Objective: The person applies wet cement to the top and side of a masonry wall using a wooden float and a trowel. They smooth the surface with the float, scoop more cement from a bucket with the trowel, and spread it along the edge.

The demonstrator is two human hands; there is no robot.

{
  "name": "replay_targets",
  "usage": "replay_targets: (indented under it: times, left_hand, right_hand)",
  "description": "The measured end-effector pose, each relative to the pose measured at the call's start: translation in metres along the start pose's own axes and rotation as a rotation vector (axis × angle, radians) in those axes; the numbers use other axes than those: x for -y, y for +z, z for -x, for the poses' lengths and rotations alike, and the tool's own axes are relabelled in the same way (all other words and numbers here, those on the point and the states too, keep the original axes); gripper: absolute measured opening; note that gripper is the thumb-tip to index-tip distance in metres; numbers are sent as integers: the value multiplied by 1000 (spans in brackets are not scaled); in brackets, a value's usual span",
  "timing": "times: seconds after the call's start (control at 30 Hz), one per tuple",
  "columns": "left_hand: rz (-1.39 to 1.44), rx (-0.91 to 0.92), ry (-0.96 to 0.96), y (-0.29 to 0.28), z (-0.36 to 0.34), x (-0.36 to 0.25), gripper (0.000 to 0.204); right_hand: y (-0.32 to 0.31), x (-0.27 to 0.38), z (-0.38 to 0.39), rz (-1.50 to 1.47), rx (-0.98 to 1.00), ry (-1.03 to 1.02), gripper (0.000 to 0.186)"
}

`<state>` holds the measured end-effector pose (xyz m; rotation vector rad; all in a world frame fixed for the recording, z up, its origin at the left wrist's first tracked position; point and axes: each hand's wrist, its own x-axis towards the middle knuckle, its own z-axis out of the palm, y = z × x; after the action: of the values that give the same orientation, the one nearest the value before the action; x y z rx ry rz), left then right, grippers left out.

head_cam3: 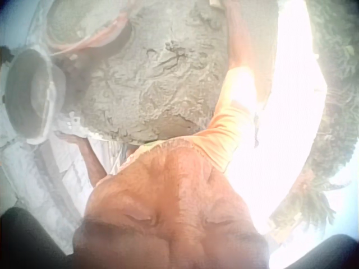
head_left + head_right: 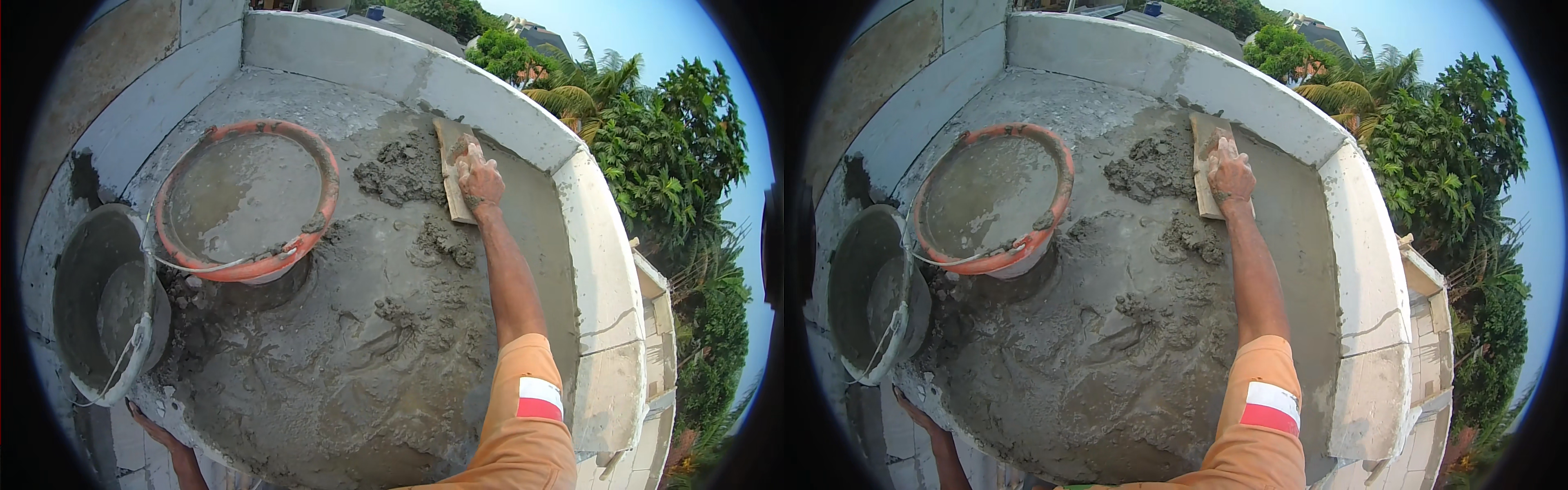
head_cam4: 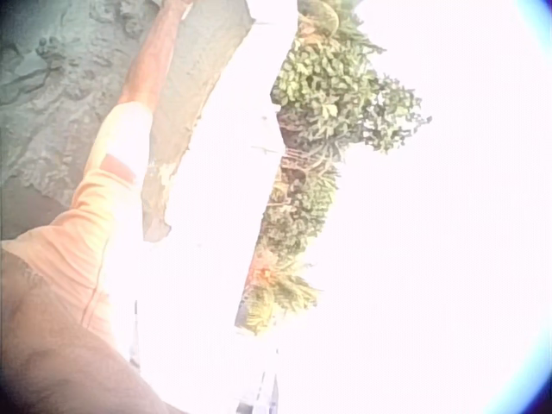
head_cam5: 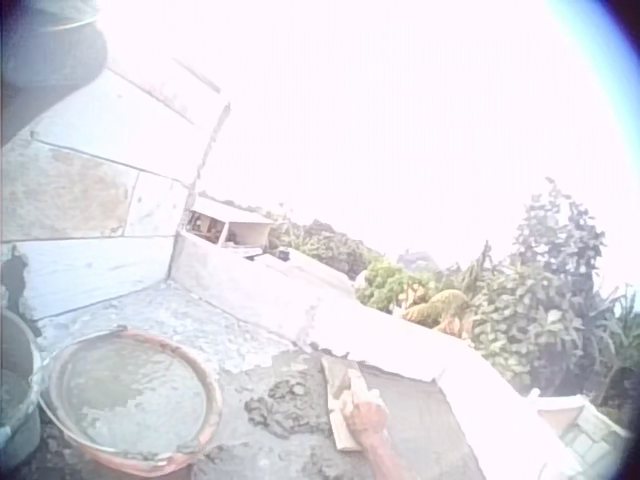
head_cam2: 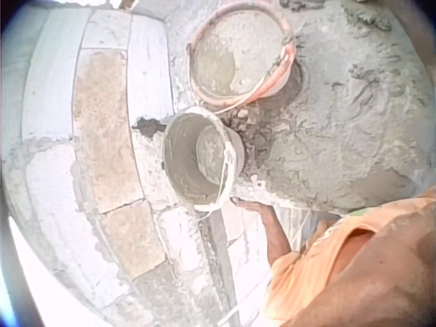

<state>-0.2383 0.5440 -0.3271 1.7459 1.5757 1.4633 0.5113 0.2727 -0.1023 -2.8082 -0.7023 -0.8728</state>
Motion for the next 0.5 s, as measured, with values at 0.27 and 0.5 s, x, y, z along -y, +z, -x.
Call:
replay_targets:
  times: [0.27, 0.5]
  left_hand:
    - [325, -20, -243, -15, -25, 34, 74]
    - [297, -68, -400, 4, -4, -43, 68]
  right_hand:
    - [14, -4, -12, 48, 80, -7, 49]
    - [-20, -99, 46, 175, 98, 182, 53]
